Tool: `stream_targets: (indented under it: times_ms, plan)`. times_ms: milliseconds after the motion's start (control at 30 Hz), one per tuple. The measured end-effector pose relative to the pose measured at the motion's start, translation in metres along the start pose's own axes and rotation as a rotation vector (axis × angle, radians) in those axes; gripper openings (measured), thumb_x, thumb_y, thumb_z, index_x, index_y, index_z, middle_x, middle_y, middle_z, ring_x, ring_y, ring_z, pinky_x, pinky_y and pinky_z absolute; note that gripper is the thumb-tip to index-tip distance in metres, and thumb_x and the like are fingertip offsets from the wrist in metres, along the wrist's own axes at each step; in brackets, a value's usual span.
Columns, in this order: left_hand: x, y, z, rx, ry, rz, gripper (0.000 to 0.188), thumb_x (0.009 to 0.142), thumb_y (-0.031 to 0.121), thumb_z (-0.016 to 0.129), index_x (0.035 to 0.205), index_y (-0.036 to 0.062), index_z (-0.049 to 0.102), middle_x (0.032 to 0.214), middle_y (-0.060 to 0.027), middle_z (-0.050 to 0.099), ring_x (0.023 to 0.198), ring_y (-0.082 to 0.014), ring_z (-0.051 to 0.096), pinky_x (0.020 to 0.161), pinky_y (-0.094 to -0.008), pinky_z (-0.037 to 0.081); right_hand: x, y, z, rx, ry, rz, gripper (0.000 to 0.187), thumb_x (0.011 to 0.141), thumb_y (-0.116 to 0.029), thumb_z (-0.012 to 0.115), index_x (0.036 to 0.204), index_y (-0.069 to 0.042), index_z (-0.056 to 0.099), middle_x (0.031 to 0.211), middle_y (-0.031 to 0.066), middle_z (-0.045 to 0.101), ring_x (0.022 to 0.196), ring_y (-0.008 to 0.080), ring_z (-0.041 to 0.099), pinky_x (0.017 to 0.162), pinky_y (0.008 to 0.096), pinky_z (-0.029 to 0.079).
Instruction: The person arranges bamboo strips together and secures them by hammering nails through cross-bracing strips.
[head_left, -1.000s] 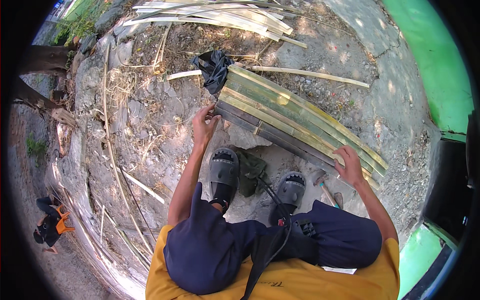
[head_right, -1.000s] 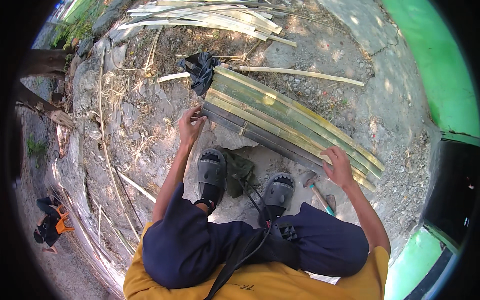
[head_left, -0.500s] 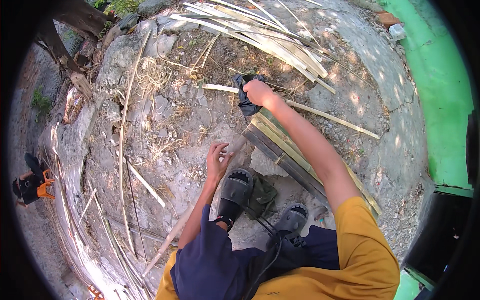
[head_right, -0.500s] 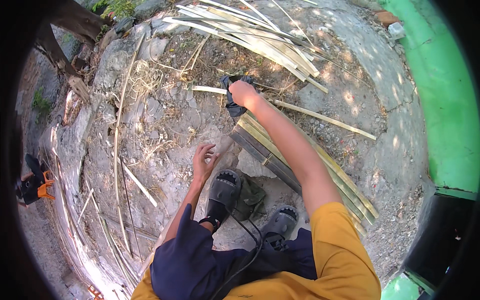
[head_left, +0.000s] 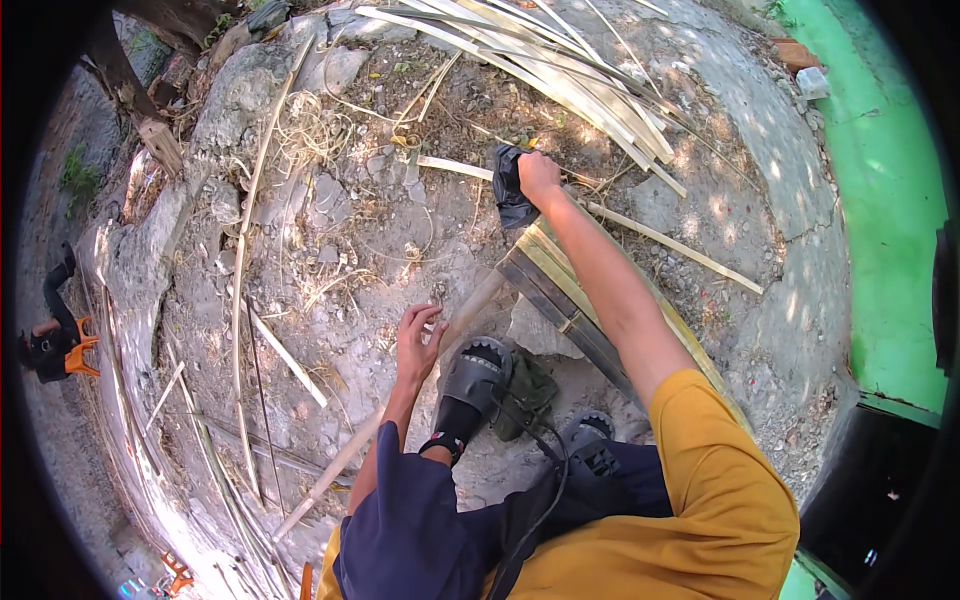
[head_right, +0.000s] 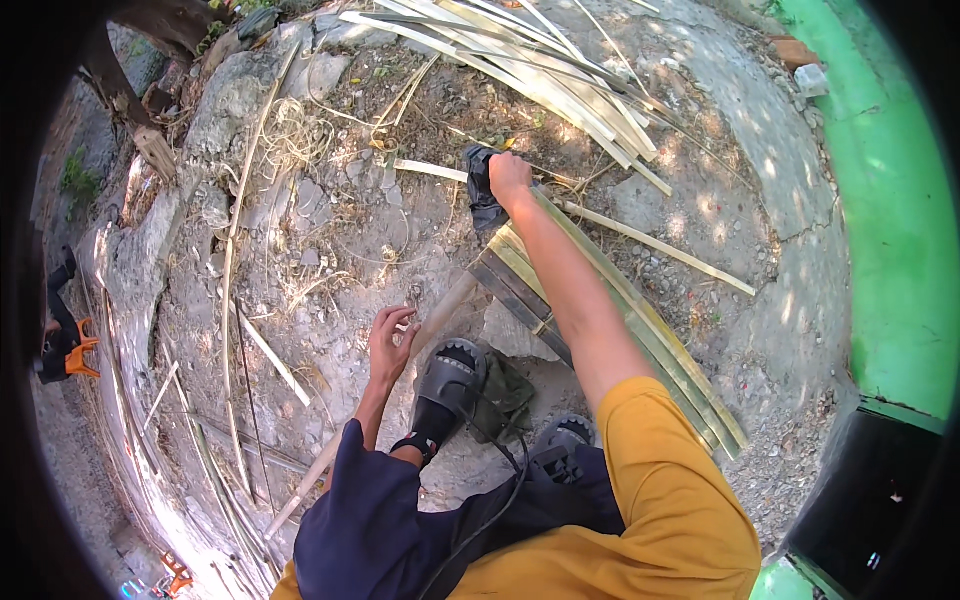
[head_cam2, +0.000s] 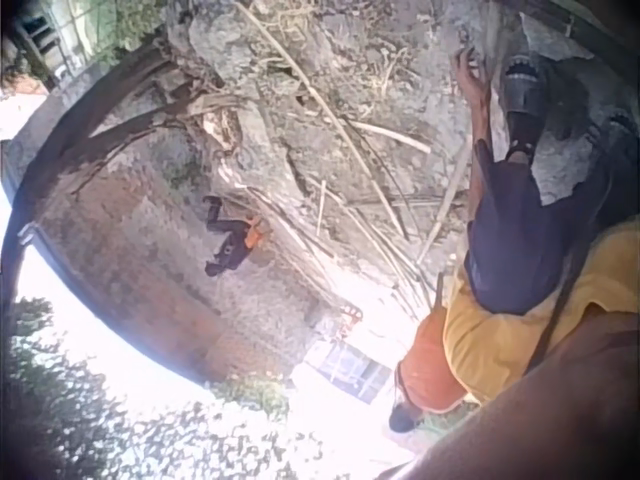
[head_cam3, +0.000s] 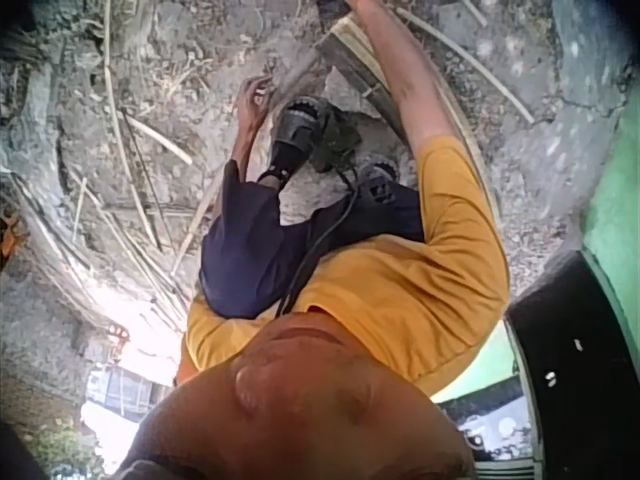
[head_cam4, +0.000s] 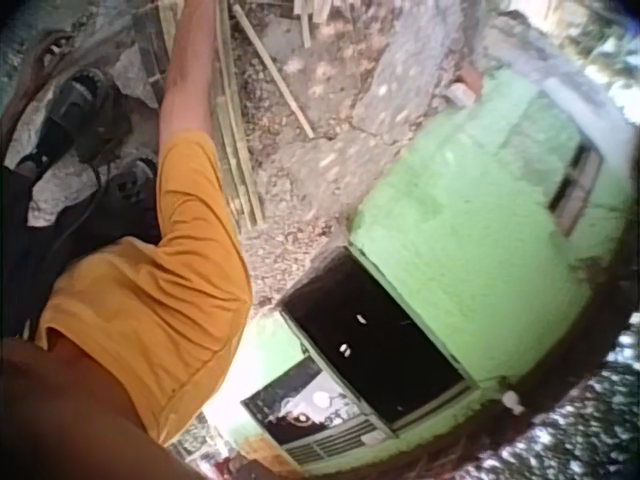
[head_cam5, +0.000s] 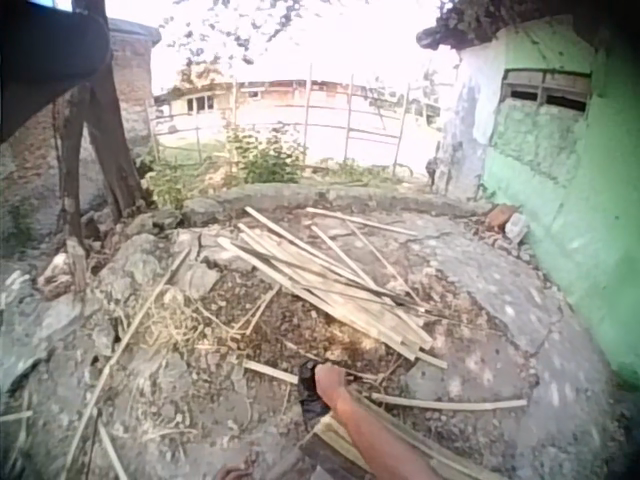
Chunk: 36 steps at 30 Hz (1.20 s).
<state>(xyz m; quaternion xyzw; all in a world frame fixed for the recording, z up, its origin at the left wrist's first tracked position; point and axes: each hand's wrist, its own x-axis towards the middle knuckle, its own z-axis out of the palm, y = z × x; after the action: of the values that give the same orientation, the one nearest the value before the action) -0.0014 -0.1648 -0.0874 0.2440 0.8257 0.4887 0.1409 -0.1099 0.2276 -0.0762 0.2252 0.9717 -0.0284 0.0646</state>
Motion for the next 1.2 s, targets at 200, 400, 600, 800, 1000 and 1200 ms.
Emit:
stream_targets:
  times_ms: [200,400,600,800,1000,1200]
  plan:
    - [0.010,0.005,0.001,0.029,-0.034,-0.009,0.028,0.089,0.008,0.078,0.117,0.0059,0.072,0.120,-0.0111,0.064,0.092,-0.0214,0.068,0.077,-0.0322,0.059,0.013,0.021,0.001,0.087,-0.113,0.002,0.021,0.088,-0.003,0.066,0.106,-0.003,0.077,0.108,0.0216,0.075,0.105,0.0389,0.073,0.089,0.0461,0.061]
    - [0.017,0.011,0.004,0.031,-0.071,-0.007,0.028,0.090,0.009,0.078,0.117,0.0067,0.072,0.120,-0.0109,0.065,0.092,-0.0213,0.068,0.077,-0.0331,0.058,0.012,0.027,0.008,0.188,-0.016,0.072,0.018,0.083,-0.011,0.074,0.095,0.002,0.078,0.100,0.0245,0.075,0.098,0.0414,0.074,0.085,0.0482,0.062]
    - [0.017,0.011,0.003,0.038,-0.107,0.004,0.025,0.091,0.010,0.077,0.116,0.0067,0.072,0.118,-0.0101,0.065,0.092,-0.0212,0.068,0.076,-0.0327,0.056,0.007,0.023,0.012,0.128,0.118,0.044,0.017,0.088,-0.005,0.063,0.094,0.002,0.077,0.096,0.0292,0.073,0.092,0.0434,0.074,0.080,0.0505,0.062]
    - [0.012,0.011,0.002,0.027,-0.090,0.019,0.024,0.091,0.009,0.076,0.114,0.0064,0.072,0.116,-0.0099,0.066,0.091,-0.0212,0.069,0.076,-0.0325,0.055,0.011,0.031,0.015,0.144,0.127,0.049,0.016,0.087,-0.005,0.065,0.093,0.000,0.079,0.099,0.0245,0.076,0.096,0.0409,0.075,0.082,0.0487,0.062]
    - [0.016,0.018,0.011,0.027,-0.118,0.018,0.021,0.092,0.009,0.075,0.113,0.0064,0.072,0.115,-0.0097,0.066,0.092,-0.0229,0.069,0.076,-0.0335,0.056,0.011,0.052,0.004,0.320,0.120,0.025,0.013,0.078,-0.015,0.073,0.084,-0.004,0.078,0.087,0.0218,0.075,0.087,0.0397,0.075,0.079,0.0493,0.061]
    - [0.026,0.021,0.017,0.044,-0.114,0.070,0.021,0.093,0.008,0.075,0.114,0.0058,0.074,0.115,-0.0109,0.068,0.092,-0.0209,0.068,0.075,-0.0323,0.058,0.000,0.043,-0.020,0.482,0.163,-0.097,0.015,0.070,-0.017,0.076,0.074,-0.003,0.073,0.085,0.0191,0.075,0.083,0.0384,0.074,0.077,0.0463,0.060]
